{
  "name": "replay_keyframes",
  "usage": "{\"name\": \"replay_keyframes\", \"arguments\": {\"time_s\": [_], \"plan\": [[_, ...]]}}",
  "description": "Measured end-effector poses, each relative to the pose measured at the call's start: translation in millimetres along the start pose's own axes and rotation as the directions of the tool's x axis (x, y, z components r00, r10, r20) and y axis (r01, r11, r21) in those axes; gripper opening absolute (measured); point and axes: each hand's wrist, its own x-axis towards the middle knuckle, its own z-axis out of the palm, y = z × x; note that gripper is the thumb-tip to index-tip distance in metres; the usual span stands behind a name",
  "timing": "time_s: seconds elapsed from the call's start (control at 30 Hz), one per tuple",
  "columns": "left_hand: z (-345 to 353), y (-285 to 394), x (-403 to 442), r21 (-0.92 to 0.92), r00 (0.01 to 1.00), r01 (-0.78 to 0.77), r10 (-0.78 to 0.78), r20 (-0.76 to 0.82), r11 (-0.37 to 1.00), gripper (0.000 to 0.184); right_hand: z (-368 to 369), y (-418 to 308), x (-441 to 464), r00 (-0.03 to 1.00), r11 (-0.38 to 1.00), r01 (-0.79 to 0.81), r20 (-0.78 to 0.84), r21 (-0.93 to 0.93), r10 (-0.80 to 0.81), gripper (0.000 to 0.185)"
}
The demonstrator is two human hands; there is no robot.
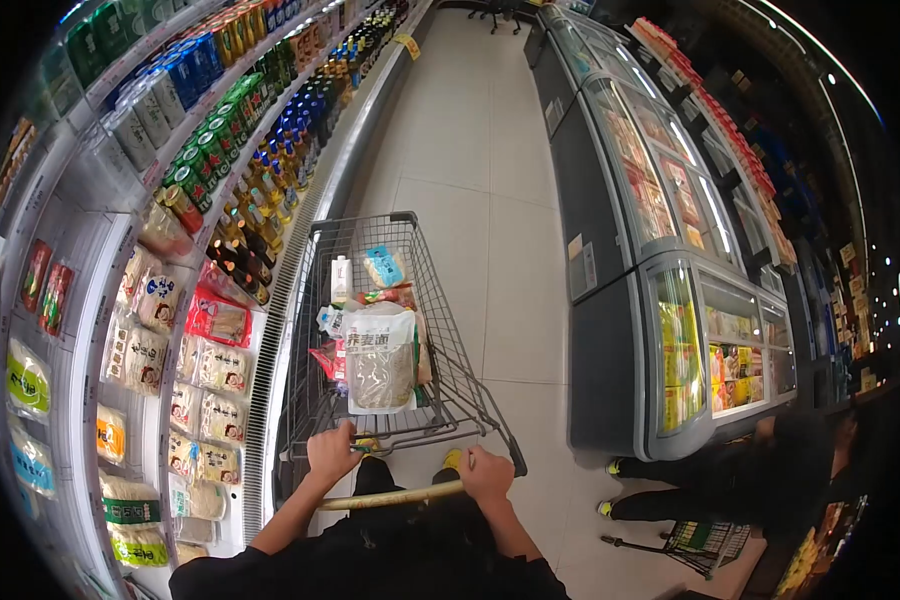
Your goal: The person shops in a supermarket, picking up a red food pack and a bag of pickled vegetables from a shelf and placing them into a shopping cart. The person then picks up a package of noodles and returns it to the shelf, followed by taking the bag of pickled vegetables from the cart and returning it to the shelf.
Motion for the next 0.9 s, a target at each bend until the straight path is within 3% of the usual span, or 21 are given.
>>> {"name": "replay_keyframes", "arguments": {"time_s": [0.27,0.5,0.57,0.77,0.9], "plan": [[28,69,16,0.062,0.988,0.112,-0.104,-0.116,0.992,0.041,-14,67,54,0.971,0.982,0.18,-0.17,0.065,-0.167,0.018],[52,118,48,0.184,0.946,0.285,-0.245,-0.214,0.941,0.037,-31,117,100,0.945,0.931,0.305,-0.183,0.2,-0.271,0.022],[55,121,54,0.2,0.946,0.291,-0.25,-0.206,0.936,0.037,-36,125,105,0.889,0.858,0.455,-0.172,0.237,-0.424,0.025],[61,158,65,0.238,0.935,0.341,-0.301,-0.189,0.91,0.036,-43,154,135,0.881,0.83,0.474,-0.168,0.294,-0.443,0.027],[70,190,75,0.184,0.916,0.354,-0.301,-0.263,0.917,0.029,-55,179,162,0.865,0.814,0.501,-0.173,0.294,-0.471,0.026]]}}
